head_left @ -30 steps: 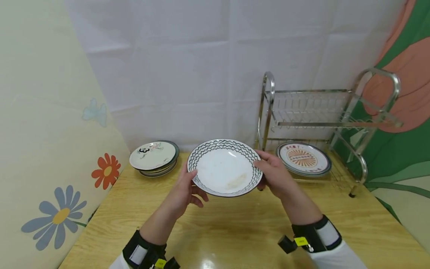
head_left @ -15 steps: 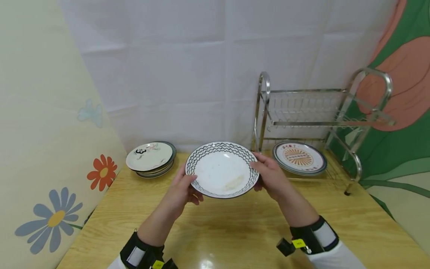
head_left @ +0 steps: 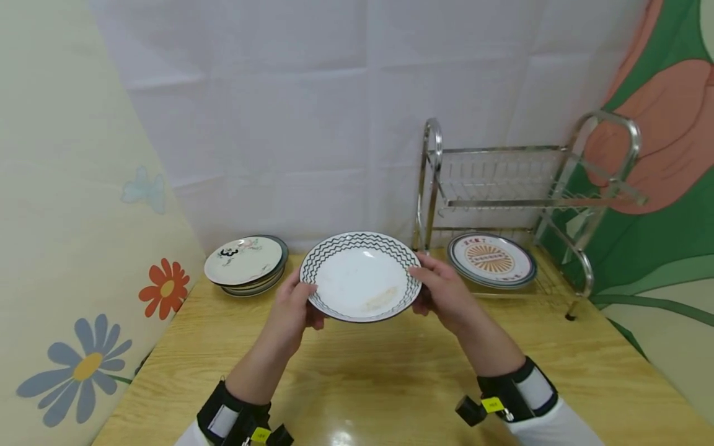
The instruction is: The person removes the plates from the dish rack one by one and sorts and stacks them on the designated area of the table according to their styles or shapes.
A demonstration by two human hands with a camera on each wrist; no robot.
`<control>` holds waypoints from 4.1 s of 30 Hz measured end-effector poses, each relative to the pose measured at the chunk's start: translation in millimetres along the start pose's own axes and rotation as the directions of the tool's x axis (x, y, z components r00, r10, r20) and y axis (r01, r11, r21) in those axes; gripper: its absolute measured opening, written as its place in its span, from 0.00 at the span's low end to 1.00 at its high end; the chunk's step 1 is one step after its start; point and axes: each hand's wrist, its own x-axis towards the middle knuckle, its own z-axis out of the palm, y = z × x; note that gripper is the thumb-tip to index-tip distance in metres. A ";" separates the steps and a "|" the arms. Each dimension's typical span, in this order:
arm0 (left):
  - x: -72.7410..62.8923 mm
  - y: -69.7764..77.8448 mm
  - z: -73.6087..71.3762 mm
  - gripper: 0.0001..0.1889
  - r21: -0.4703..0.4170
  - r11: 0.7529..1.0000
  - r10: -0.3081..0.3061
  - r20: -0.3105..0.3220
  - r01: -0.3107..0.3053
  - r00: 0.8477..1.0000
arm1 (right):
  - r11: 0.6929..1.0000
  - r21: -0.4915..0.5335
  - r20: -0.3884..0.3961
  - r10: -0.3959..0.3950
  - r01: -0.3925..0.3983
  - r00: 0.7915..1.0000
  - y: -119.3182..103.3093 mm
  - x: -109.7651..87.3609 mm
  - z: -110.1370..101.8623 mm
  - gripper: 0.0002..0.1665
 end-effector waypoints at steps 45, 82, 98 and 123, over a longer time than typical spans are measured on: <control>159.1 -82.7 -15.7 0.23 0.245 0.967 0.039 -0.399 0.066 0.916 | 0.955 -0.295 0.555 0.140 0.036 0.820 27.4 -10.5 33.7 0.25; 164.8 -103.4 -21.0 0.28 0.331 0.922 -0.040 -0.438 0.202 0.898 | 0.952 -0.304 0.539 0.139 0.038 0.831 24.5 -11.0 33.7 0.24; 163.4 -113.9 -27.4 0.27 0.367 0.905 -0.021 -0.469 0.217 0.883 | 0.954 -0.297 0.536 0.124 0.049 0.835 23.9 -11.8 32.7 0.24; 142.5 -95.0 -51.7 0.26 0.245 0.939 -0.158 -0.311 0.239 0.937 | 0.962 -0.254 0.542 0.057 0.099 0.839 17.5 -12.2 32.4 0.24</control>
